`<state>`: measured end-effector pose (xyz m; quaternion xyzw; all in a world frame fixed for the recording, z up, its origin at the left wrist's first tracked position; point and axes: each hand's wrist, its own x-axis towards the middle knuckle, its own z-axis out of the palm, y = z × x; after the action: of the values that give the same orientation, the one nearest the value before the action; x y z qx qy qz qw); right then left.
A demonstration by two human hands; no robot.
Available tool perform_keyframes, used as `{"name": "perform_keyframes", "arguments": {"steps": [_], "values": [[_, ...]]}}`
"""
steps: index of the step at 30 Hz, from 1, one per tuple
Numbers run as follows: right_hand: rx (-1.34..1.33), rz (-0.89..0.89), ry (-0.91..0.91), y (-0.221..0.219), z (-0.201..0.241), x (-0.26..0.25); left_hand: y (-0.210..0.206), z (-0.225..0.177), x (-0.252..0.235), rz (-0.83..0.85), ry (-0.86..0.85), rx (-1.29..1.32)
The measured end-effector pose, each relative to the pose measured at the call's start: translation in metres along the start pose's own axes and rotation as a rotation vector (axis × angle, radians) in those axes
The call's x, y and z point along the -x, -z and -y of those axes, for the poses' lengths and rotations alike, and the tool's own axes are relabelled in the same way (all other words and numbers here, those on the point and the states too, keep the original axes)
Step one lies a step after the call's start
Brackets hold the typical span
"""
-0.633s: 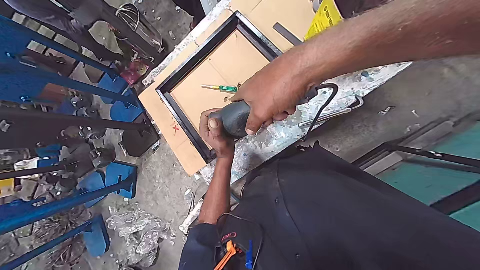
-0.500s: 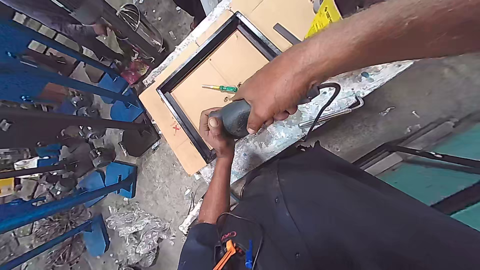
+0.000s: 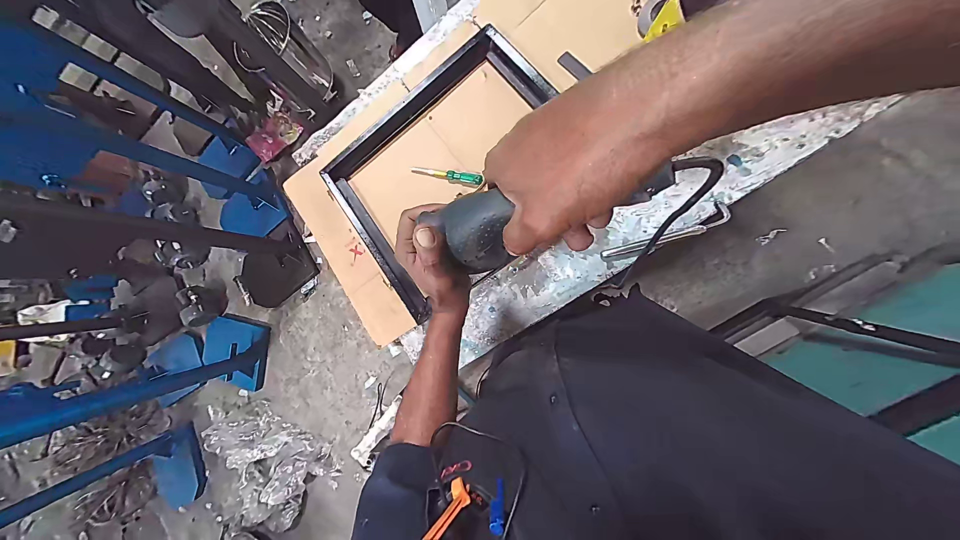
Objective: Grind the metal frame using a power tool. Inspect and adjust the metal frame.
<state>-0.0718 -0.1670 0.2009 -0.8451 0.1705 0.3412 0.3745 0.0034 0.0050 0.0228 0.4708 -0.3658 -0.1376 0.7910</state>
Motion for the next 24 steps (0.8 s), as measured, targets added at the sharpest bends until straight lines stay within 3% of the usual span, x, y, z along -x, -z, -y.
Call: {"name": "perform_keyframes", "arguments": {"steps": [2, 5, 9, 18, 24], "values": [[0.100, -0.080, -0.111, 0.001, 0.031, 0.017, 0.002, -0.008, -0.005, 0.003, -0.014, 0.009], [0.061, 0.153, 0.095, 0.016, 0.031, 0.010, 0.012, -0.025, -0.004, -0.024, -0.012, -0.012], [0.094, -0.035, 0.025, -0.004, 0.054, -0.002, 0.039, -0.040, 0.002, -0.048, -0.047, -0.105], [0.359, 0.018, 0.117, -0.032, 0.097, -0.036, 0.083, -0.053, 0.029, -0.168, -0.073, -0.283], [0.393, 0.035, 0.140, -0.042, 0.107, -0.049, 0.096, -0.055, 0.040, -0.187, -0.065, -0.265]]}}
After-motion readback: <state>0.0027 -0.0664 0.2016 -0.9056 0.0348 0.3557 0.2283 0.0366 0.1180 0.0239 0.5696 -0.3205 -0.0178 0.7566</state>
